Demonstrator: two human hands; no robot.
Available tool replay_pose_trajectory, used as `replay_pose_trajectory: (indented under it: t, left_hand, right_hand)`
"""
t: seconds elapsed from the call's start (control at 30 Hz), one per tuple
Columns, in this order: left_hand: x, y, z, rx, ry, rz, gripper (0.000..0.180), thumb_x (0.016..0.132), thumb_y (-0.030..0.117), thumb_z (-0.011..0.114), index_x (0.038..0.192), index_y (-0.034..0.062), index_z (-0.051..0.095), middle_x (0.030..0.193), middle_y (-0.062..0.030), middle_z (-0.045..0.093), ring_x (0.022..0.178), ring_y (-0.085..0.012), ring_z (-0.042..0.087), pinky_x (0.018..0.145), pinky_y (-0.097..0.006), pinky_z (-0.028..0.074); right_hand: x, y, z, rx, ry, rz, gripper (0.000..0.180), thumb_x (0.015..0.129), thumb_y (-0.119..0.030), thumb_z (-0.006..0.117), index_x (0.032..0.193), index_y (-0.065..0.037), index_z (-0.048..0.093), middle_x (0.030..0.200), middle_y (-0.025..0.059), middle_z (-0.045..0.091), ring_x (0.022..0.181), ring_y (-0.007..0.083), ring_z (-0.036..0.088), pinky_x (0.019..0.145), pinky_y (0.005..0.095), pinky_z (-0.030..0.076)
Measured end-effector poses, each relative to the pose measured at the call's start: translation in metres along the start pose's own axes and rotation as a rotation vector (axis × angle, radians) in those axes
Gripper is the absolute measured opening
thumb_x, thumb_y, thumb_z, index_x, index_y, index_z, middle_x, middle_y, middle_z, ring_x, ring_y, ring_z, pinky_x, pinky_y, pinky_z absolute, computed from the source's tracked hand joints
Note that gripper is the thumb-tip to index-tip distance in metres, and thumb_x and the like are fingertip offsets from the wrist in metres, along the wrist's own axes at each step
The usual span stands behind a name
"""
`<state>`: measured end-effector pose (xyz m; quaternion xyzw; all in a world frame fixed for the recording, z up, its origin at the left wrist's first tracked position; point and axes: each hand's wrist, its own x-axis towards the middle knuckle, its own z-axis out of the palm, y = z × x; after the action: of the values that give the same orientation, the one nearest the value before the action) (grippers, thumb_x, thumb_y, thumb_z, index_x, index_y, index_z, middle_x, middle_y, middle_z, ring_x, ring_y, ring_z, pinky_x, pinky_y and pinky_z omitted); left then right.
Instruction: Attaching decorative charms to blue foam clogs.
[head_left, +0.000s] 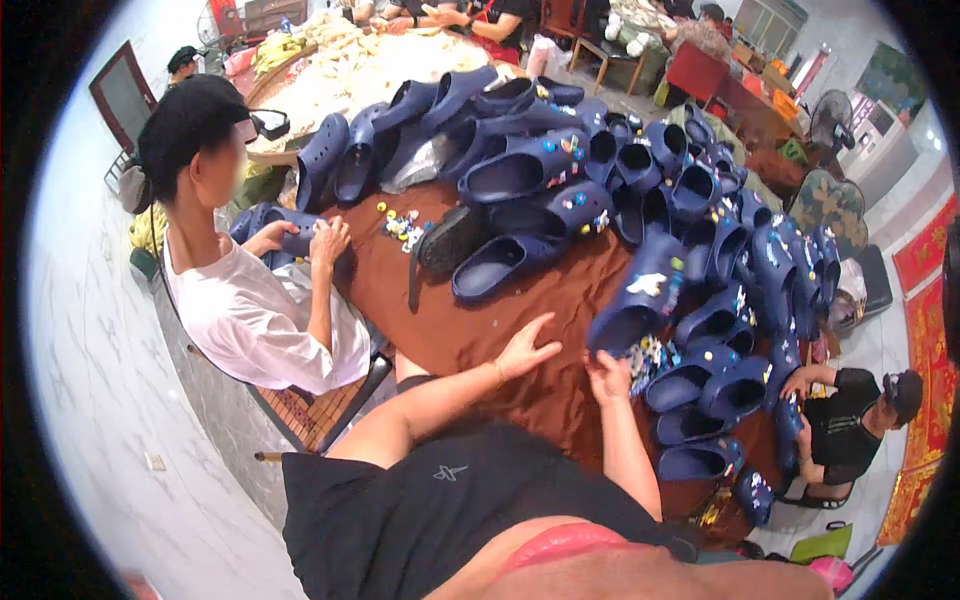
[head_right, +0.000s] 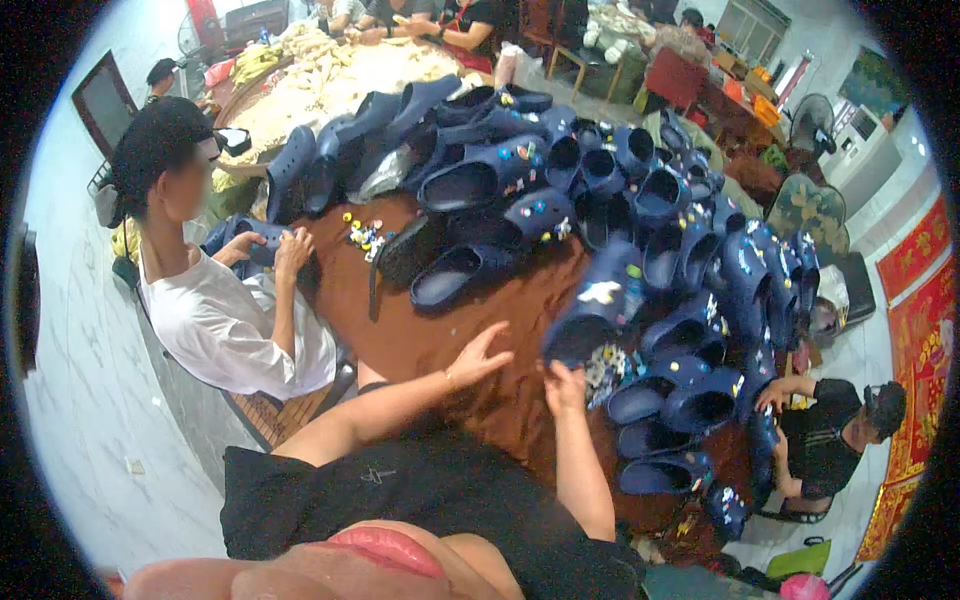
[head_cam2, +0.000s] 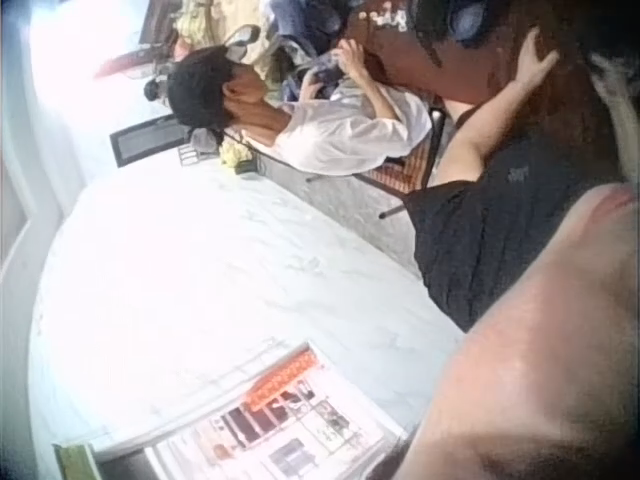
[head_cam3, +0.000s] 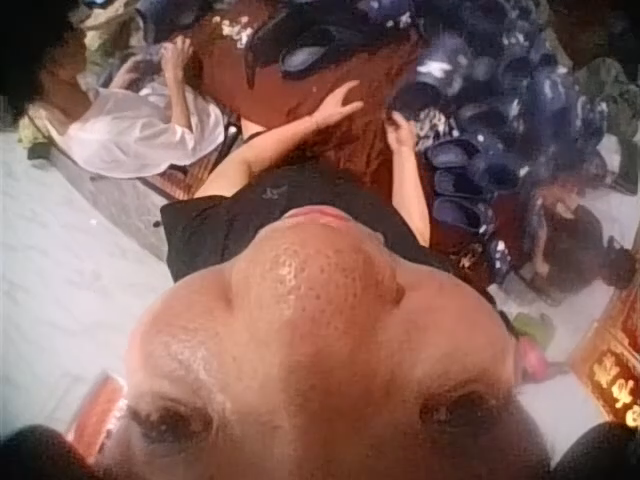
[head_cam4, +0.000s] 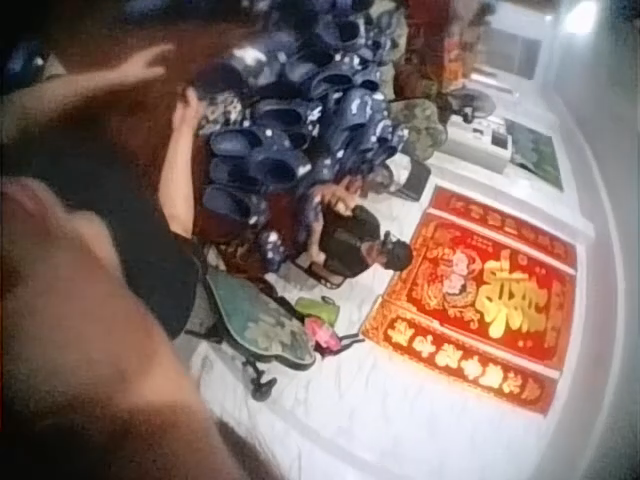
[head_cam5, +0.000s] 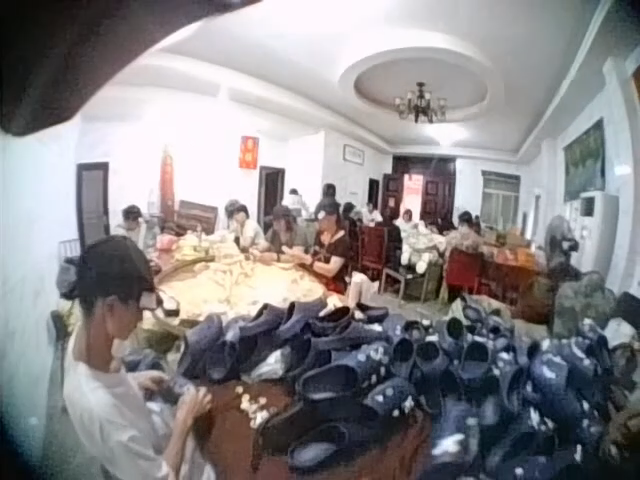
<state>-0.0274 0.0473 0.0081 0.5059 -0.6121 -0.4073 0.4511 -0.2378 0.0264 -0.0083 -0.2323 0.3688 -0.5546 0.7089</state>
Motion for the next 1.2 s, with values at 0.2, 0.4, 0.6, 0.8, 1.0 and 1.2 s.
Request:
replay_pose_trajectory:
  t: [0.2,0.4,0.6,0.8,1.0,1.2]
  left_hand:
    - [0.024,-0.016,0.005,-0.137,0.122,-0.089,0.061,0.067,0.001,0.052,0.126,0.0005,0.036,0.112,-0.0141,0.053,0.102,-0.0245,0.050,0.087,-0.034,0.042]
    - [0.009,-0.051,-0.053,0.263,-0.140,-0.291,0.050,0.071,0.014,0.059,0.117,-0.0001,0.047,0.111,-0.0174,0.055,0.102,-0.0300,0.052,0.088,-0.035,0.041]
    - [-0.014,-0.006,-0.043,0.603,0.209,0.297,0.024,0.075,0.005,0.056,0.099,0.0041,0.057,0.098,-0.0125,0.057,0.090,-0.0302,0.053,0.083,-0.036,0.042]
    - [-0.008,-0.021,-0.019,0.645,-0.021,0.255,0.021,0.074,0.004,0.051,0.094,0.0016,0.056,0.096,-0.0160,0.056,0.093,-0.0325,0.052,0.082,-0.041,0.041]
    - [0.008,-0.044,-0.011,0.790,-0.326,0.270,0.010,0.073,0.009,0.051,0.079,0.0015,0.052,0.081,-0.0168,0.057,0.082,-0.0338,0.054,0.075,-0.043,0.042]
    - [0.012,-0.039,-0.010,0.692,-0.507,0.419,0.009,0.070,0.009,0.052,0.076,0.0030,0.053,0.080,-0.0161,0.057,0.082,-0.0328,0.054,0.073,-0.043,0.042]
  right_hand:
    - [-0.040,0.049,0.033,-0.418,-0.240,0.278,0.049,0.076,-0.027,0.067,0.114,-0.007,0.044,0.100,0.0042,0.055,0.085,0.0144,0.056,0.070,0.0299,0.049]
    - [-0.013,0.027,-0.024,-1.122,-0.037,0.009,0.026,0.073,-0.022,0.066,0.091,-0.003,0.063,0.082,0.0075,0.064,0.073,0.0148,0.059,0.067,0.0294,0.048]
    - [0.003,-0.020,-0.052,-1.474,0.330,-0.344,0.022,0.073,-0.020,0.061,0.089,-0.005,0.062,0.080,0.0142,0.062,0.079,0.0269,0.061,0.071,0.0363,0.048]
    - [0.016,-0.023,-0.016,-1.950,0.410,-0.200,0.028,0.076,-0.027,0.062,0.092,-0.004,0.061,0.101,0.0173,0.053,0.094,0.0329,0.054,0.076,0.0417,0.046]
    - [0.030,-0.017,-0.023,-1.977,0.358,-0.248,0.024,0.072,-0.022,0.065,0.089,-0.006,0.059,0.100,0.0167,0.053,0.091,0.0326,0.055,0.074,0.0420,0.047]
    - [0.056,-0.018,-0.012,-1.419,0.257,-0.629,0.018,0.071,-0.013,0.063,0.085,-0.003,0.059,0.079,0.0133,0.063,0.076,0.0266,0.062,0.070,0.0331,0.048]
